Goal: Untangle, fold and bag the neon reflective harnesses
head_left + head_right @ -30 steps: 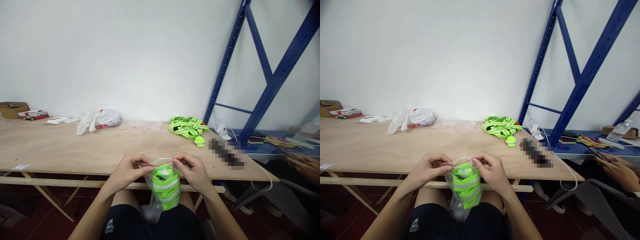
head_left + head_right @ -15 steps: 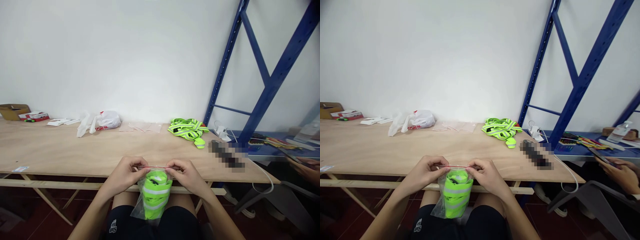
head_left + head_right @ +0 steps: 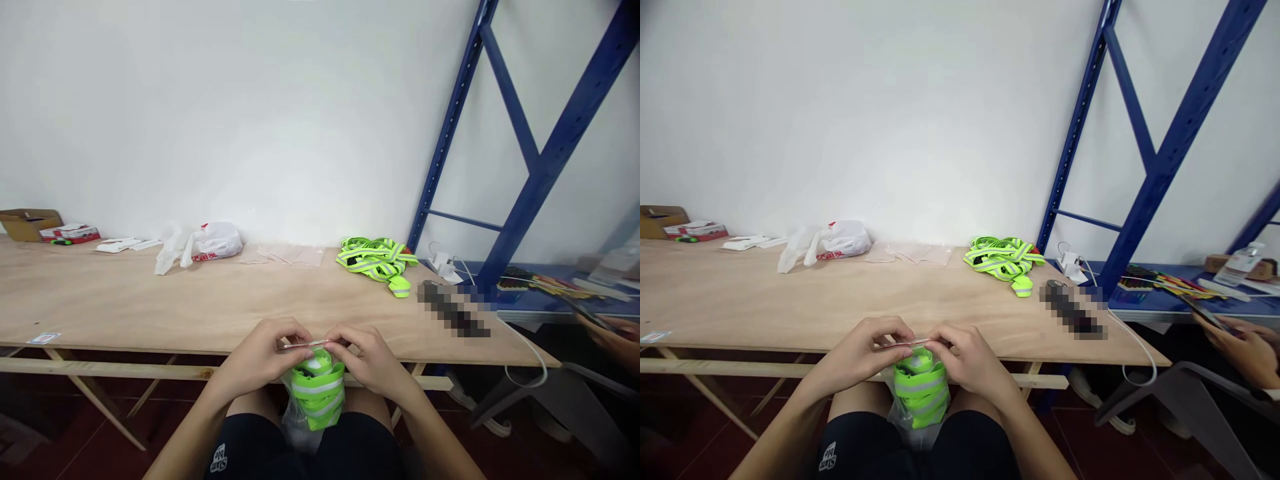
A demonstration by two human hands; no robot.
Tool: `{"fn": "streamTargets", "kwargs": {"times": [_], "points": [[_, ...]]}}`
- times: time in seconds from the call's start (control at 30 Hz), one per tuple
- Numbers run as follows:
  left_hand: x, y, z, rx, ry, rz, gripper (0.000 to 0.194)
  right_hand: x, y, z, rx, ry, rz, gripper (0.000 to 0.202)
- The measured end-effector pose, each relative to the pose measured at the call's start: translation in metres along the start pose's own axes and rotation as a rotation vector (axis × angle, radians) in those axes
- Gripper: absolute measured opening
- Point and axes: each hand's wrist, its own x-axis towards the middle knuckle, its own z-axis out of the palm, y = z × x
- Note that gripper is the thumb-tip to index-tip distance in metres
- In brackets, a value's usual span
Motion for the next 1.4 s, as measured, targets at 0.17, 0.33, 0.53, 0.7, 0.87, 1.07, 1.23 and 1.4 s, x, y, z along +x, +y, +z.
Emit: {"fn": "streamTargets", "kwargs": {"times": [0.17, 0.33, 0.53, 0.7, 0.87, 1.07, 1.23, 1.4], "points": [[0.005, 0.002, 0.003, 0.023, 0.015, 0.064, 0.014, 0.002, 0.000, -0.003, 0.010, 0.016, 0.016, 0.017], [0.008, -0.002, 0.009, 0.043, 0.045, 0.044, 0.015, 0.002, 0.006, -0.005, 0.011, 0.028, 0.006, 0.016], [0.006, -0.005, 0.013, 0.152, 0.103, 0.091, 0.018, 0.001, 0.008, -0.002, 0.017, 0.024, 0.020, 0.016], [0.006, -0.003, 0.015, 0.213, 0.118, 0.096, 0.020, 0.000, 0.009, -0.003, 0.025, 0.016, 0.047, 0.014], [0.007, -0.003, 0.015, 0.170, 0.110, 0.087, 0.019, 0.000, 0.007, -0.007, 0.031, -0.027, 0.077, 0.013], [0.008, -0.004, 0.015, 0.132, 0.092, 0.074, 0.019, 0.000, 0.007, -0.011, 0.033, -0.128, 0.093, 0.013], [0.008, -0.002, 0.014, 0.122, 0.083, 0.055, 0.020, 0.001, 0.008, -0.011, 0.037, -0.128, 0.087, 0.014], [0.008, 0.000, 0.014, 0.138, 0.068, 0.041, 0.020, 0.001, 0.010, -0.011, 0.010, -0.132, 0.060, 0.013]]}}
